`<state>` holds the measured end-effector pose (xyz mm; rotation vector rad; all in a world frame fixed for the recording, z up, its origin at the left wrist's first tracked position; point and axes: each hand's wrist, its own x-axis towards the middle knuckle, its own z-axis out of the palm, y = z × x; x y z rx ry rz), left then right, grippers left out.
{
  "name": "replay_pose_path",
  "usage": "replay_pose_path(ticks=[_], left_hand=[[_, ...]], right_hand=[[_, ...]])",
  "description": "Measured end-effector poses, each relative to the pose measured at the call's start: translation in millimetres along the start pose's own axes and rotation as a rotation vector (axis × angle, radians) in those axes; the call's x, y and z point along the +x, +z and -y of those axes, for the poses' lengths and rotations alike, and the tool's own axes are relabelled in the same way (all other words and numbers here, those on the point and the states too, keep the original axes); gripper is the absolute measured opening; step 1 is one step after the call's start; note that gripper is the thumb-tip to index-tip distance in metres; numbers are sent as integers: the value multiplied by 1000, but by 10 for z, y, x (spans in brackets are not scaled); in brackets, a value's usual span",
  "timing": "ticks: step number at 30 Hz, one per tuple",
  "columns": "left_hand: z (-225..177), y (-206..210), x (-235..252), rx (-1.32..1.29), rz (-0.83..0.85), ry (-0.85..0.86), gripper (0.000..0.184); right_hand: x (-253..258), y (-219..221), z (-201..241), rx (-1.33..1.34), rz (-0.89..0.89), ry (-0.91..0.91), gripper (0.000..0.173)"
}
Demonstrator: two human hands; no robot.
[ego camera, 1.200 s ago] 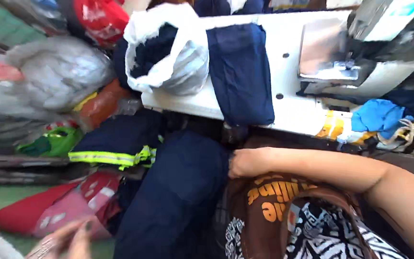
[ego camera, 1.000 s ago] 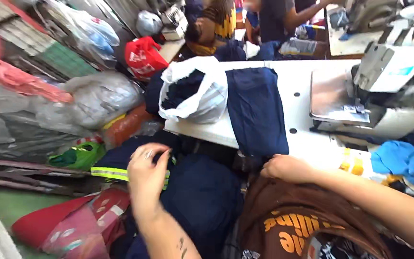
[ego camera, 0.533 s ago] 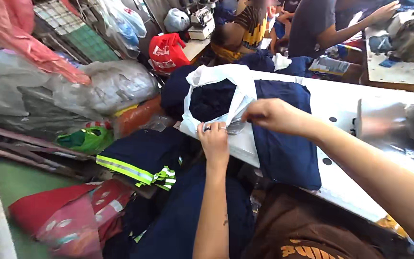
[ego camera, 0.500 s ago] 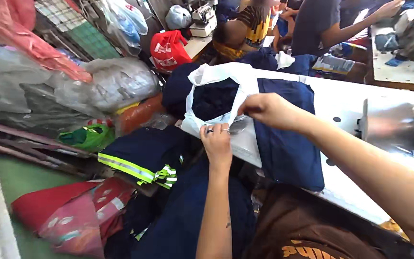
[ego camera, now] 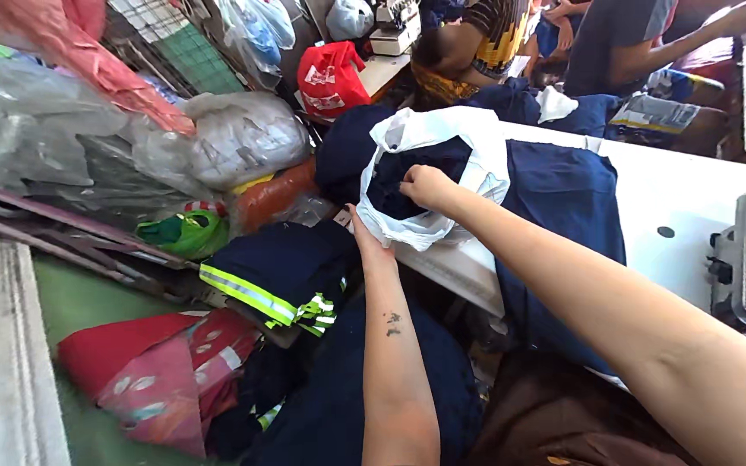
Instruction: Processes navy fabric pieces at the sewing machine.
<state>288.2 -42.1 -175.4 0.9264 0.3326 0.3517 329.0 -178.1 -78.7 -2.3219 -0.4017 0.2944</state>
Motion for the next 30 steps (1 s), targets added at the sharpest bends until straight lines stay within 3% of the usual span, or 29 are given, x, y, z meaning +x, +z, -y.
replay_pose_path(ticks=[6, 8, 11, 14, 18, 21, 23, 26, 28, 30], left_hand=[[-24, 252, -212, -133, 111, 42, 71], [-50, 354, -330, -144, 161, 24, 78], [-125, 368, -367, -34, 247, -10, 79], [-210, 397, -287, 203, 144, -27, 60], [-215, 427, -164, 448, -28, -24, 94], [-178, 401, -188, 329, -20, -33, 74], [-177, 446, -241, 283, -6, -23, 60], [-130, 557, -266, 466, 29, 109, 87], [-99, 579, -251, 592, 25, 181, 107], [-106, 504, -244, 635, -26, 176, 105]], right_hand=[[-103, 121, -107, 114, -20, 55, 86], [-120, 154, -95, 87, -22, 66, 92], [-122, 154, -136, 3, -47, 64, 85], [-87, 121, -367, 28, -105, -6, 68], [-152, -49, -615, 307, -15, -80, 48], [-214, -119, -686, 516, 6, 13, 39], [-216, -77, -683, 421, -9, -36, 47], [-219, 42, -591, 119, -51, -162, 68], [-238, 69, -539, 98, -117, -120, 60], [-220, -15, -563, 235, -213, -5, 47]])
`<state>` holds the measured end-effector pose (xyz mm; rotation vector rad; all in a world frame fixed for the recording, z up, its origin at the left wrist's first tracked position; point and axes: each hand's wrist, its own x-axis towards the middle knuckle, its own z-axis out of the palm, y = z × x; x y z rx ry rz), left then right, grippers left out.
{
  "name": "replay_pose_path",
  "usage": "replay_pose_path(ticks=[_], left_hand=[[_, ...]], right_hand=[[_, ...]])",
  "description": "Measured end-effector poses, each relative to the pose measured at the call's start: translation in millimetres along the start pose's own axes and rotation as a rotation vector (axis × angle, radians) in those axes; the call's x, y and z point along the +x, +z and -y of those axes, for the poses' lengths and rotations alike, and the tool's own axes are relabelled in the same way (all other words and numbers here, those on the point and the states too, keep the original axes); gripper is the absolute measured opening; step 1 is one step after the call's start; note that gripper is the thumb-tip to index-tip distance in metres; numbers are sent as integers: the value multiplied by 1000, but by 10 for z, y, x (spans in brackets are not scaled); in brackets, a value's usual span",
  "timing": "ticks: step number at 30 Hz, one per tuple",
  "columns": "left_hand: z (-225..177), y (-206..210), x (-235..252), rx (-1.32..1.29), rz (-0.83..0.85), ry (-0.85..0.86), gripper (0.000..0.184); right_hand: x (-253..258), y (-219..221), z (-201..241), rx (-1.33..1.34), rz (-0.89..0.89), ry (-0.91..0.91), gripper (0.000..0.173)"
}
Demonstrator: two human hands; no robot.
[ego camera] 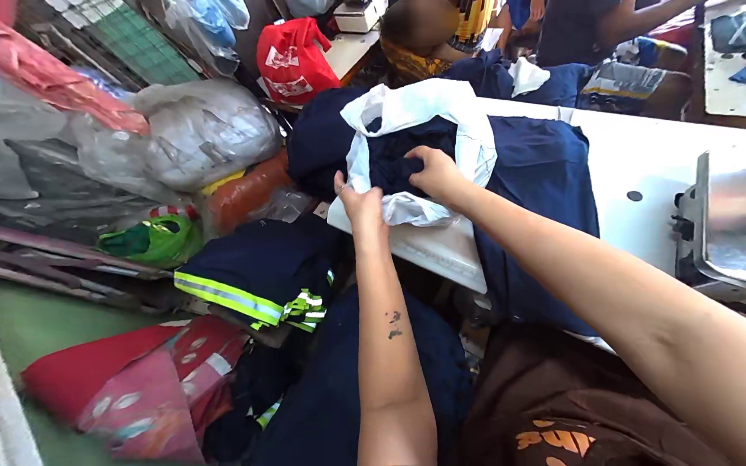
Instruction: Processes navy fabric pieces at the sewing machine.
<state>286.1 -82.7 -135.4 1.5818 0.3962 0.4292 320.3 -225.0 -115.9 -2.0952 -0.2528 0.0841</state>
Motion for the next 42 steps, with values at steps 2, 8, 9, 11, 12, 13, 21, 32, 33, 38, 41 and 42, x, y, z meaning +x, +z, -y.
replay_pose_path(ticks=[2, 8, 9, 11, 12, 13, 21, 32, 33, 38, 41, 42], left_hand=[[114, -133, -8, -65, 15, -29, 98], [392, -271, -175, -285, 85, -37, 82], [406, -266, -183, -315, 91, -28, 78], [414, -227, -235, -324, 58, -7, 71], [413, -202, -282, -296, 22, 18, 73], [413, -179, -342, -244, -27, 64, 78], [276, 325, -1797, -197, 190, 496, 52], [546, 1254, -2801, -240, 1039, -420, 54], [559, 1268, -2827, -206, 1041, -353, 58], [587, 1332, -2976, -146, 1083, -245, 35], [612, 1387, -3020, -181, 1074, -316, 25], [612, 1396, -3023, -182, 1070, -335, 26]], right_hand=[[-7, -191, 16, 253, -33, 88, 48], [-407, -912, 17, 838, 143, 35, 61], [-516, -1020, -10, 859, 136, 32, 61], [-752, -1205, -95, 886, 103, 55, 58], [-871, -1279, -149, 911, 83, 70, 57], [-990, -1337, -203, 951, 58, 86, 57], [-2294, -1602, -614, 1096, -136, 130, 53], [-3623, -1452, -1364, 1271, -417, 302, 37], [-3667, -1450, -1378, 1265, -452, 332, 37], [-3833, -1399, -1553, 866, -660, 485, 53], [-3974, -1514, -1635, 689, -763, 466, 45], [-4028, -1564, -1637, 636, -794, 458, 44]])
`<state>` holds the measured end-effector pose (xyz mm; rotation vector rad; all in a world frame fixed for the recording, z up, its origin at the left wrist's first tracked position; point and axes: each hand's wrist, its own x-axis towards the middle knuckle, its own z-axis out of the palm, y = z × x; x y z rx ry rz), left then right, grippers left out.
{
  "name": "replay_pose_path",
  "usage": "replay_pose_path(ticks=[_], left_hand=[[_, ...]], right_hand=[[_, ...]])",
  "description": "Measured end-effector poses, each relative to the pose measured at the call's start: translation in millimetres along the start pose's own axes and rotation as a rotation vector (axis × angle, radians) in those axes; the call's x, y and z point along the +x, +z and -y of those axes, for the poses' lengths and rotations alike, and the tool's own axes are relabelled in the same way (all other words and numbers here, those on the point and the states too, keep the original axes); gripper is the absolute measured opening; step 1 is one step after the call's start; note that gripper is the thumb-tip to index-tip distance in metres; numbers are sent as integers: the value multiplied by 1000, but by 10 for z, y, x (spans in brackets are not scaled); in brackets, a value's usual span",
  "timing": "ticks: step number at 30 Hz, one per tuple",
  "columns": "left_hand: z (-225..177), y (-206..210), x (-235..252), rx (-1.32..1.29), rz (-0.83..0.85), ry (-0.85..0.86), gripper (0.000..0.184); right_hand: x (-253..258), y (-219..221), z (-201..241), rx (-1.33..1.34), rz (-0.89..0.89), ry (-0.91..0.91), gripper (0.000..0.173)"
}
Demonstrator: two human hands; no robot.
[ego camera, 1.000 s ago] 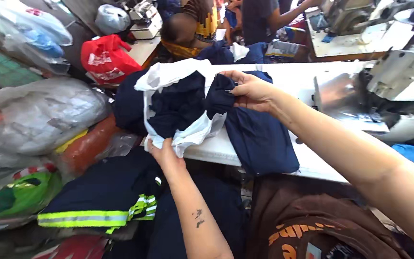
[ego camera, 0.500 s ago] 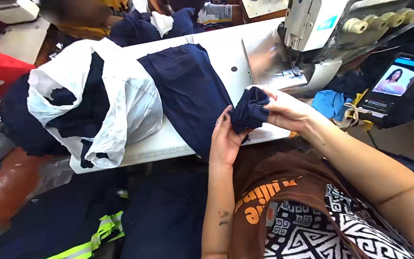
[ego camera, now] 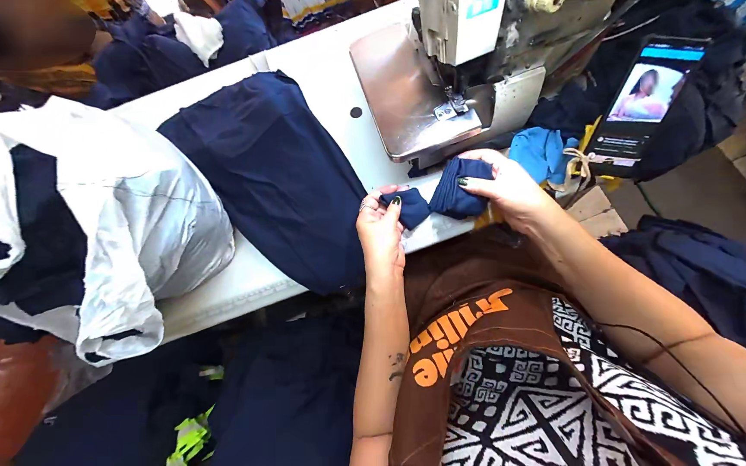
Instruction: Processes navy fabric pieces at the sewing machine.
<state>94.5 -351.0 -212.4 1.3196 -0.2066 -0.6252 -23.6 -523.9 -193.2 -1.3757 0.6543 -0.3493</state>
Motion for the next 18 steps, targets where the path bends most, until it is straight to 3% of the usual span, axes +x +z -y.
replay_pose_path(ticks=[4, 10, 12, 16, 18], left_hand=[[-12, -16, 32, 99, 20, 55, 44], [-9, -58, 11, 246, 68, 150, 62], [27, -142, 24, 331, 125, 234, 58], [37, -239, 12, 812, 254, 413, 46], [68, -214, -14, 990, 238, 485, 39]], right_hand=[[-61, -200, 151, 31, -39, 12, 49], [-163, -204, 213, 287, 91, 130, 51], [-149, -185, 163, 277, 106, 131, 54], [-144, -133, 124, 221, 84, 117, 56], [-161, -119, 123, 150, 36, 45, 57]])
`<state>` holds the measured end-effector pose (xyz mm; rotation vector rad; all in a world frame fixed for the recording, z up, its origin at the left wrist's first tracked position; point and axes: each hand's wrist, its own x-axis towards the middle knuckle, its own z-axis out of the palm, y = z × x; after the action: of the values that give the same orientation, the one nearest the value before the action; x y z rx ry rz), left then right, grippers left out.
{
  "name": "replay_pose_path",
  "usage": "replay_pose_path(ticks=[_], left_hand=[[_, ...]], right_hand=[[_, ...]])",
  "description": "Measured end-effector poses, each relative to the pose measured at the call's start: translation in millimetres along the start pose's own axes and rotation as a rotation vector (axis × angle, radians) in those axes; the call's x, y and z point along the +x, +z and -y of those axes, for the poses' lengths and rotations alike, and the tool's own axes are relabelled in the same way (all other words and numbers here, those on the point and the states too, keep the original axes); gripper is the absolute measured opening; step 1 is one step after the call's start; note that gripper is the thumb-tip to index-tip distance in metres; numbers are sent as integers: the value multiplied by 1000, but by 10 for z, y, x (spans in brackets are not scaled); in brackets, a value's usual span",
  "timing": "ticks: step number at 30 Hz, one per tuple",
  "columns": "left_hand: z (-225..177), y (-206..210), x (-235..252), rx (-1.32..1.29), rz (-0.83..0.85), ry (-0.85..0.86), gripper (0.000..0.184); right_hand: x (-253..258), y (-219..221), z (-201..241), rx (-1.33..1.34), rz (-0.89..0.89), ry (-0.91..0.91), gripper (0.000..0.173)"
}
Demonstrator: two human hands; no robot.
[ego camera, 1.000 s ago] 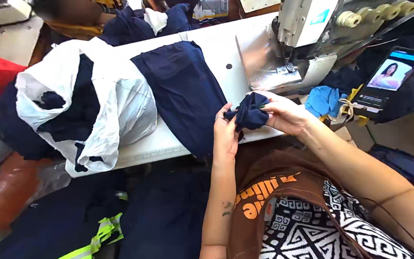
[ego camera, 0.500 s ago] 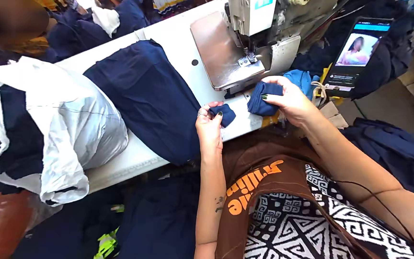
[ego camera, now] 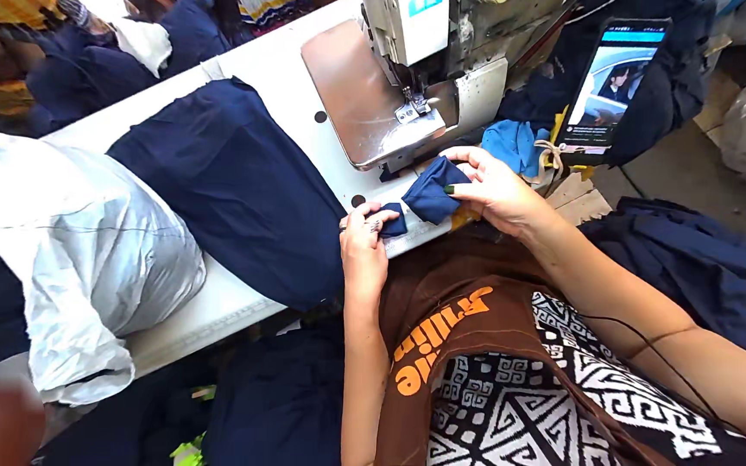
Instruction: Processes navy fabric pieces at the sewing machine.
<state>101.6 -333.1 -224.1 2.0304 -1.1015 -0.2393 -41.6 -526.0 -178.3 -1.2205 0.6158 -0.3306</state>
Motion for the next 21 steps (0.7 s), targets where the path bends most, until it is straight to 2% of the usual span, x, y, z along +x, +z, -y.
replay_pose_path(ticks=[2, 4, 7, 9, 12, 14, 15, 18, 21], left_hand=[[-21, 30, -27, 58, -62, -10, 28], [-27, 14, -72, -10, -128, -53, 11], [-60, -122, -148, -232, -167, -176, 13], [-115, -239, -174, -461, -204, -332, 18], [-162, -402, -216, -742, -272, -500, 16], [-202, -474, -252, -888, -316, -578, 13], [-205, -498, -275, -961, -328, -594, 13], [-188, -508, -297, -1052, -306, -542, 14], [-201, -449, -340, -941, -124, -389, 17]], right_hand=[[-9, 14, -3, -191, -71, -185, 59], [-13, 79, -11, -495, -175, -447, 58], [13, 305, -87, -944, -259, -796, 40], [148, 455, -335, -1092, -180, -934, 28], [302, 565, -562, -1098, 163, -847, 35], [341, 576, -510, -999, 317, -785, 44], [337, 561, -463, -952, 370, -746, 43], [281, 488, -329, -805, 381, -671, 28], [38, 462, -215, -592, 404, -458, 31]])
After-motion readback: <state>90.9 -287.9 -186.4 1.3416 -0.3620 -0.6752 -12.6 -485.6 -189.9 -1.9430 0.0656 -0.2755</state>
